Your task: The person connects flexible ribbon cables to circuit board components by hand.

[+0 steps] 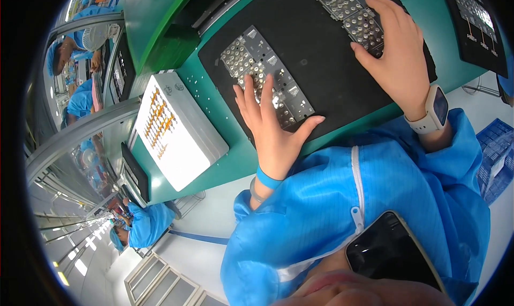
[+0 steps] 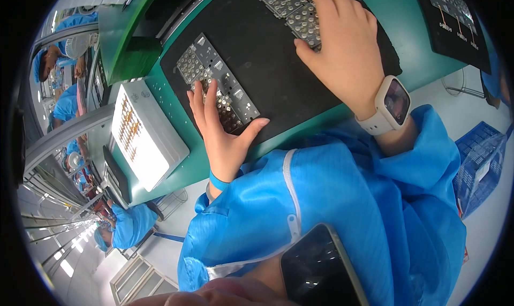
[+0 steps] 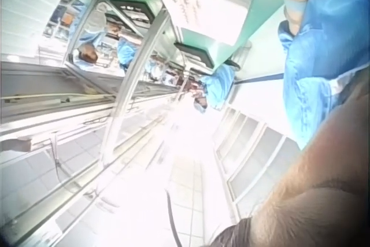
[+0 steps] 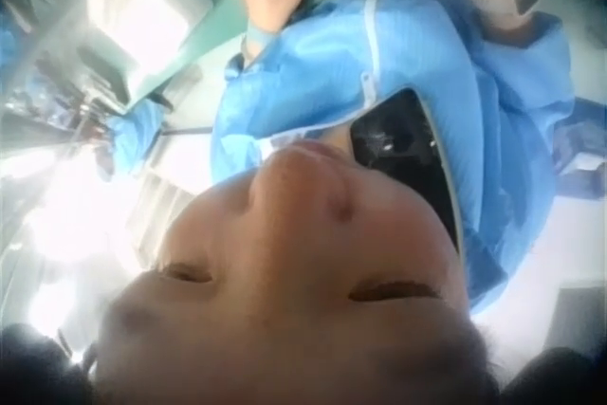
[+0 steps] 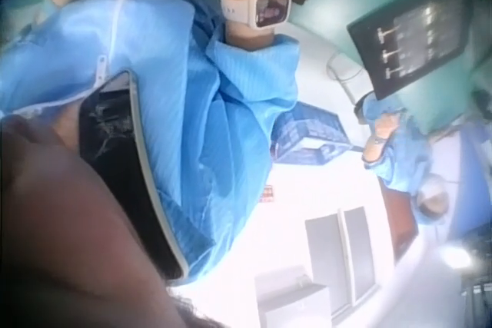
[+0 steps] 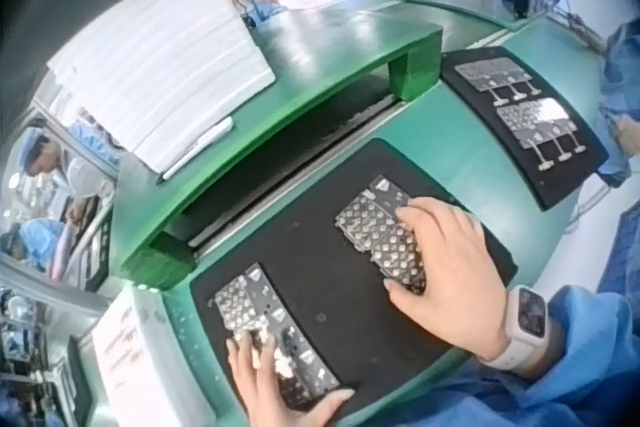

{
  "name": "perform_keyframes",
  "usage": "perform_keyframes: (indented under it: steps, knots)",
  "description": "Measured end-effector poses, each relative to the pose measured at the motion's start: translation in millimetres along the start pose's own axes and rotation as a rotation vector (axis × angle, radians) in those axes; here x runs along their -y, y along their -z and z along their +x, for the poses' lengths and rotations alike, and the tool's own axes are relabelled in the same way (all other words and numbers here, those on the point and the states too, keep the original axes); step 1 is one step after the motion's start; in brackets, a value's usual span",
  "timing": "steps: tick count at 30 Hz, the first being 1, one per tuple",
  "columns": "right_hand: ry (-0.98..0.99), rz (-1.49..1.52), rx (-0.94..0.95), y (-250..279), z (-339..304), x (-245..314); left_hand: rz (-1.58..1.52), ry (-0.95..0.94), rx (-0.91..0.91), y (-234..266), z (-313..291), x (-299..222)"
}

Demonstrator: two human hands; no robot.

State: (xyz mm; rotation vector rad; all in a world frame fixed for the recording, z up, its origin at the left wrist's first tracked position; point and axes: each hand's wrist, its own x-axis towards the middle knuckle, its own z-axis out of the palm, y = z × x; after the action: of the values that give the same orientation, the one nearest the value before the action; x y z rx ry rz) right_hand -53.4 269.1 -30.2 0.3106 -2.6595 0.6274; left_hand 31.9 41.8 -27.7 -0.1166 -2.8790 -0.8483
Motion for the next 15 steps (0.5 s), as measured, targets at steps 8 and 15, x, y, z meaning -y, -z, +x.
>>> perform_keyframes:
  steps: [8,15]
  knots:
    - [0.04,0.028,-0.068,-14,9,31,-0.038,-0.065,-0.114,50,-24,5]
    - [0.095,-0.18,-0.07,-27,7,31,0.311,0.011,-0.369,138,-29,94]
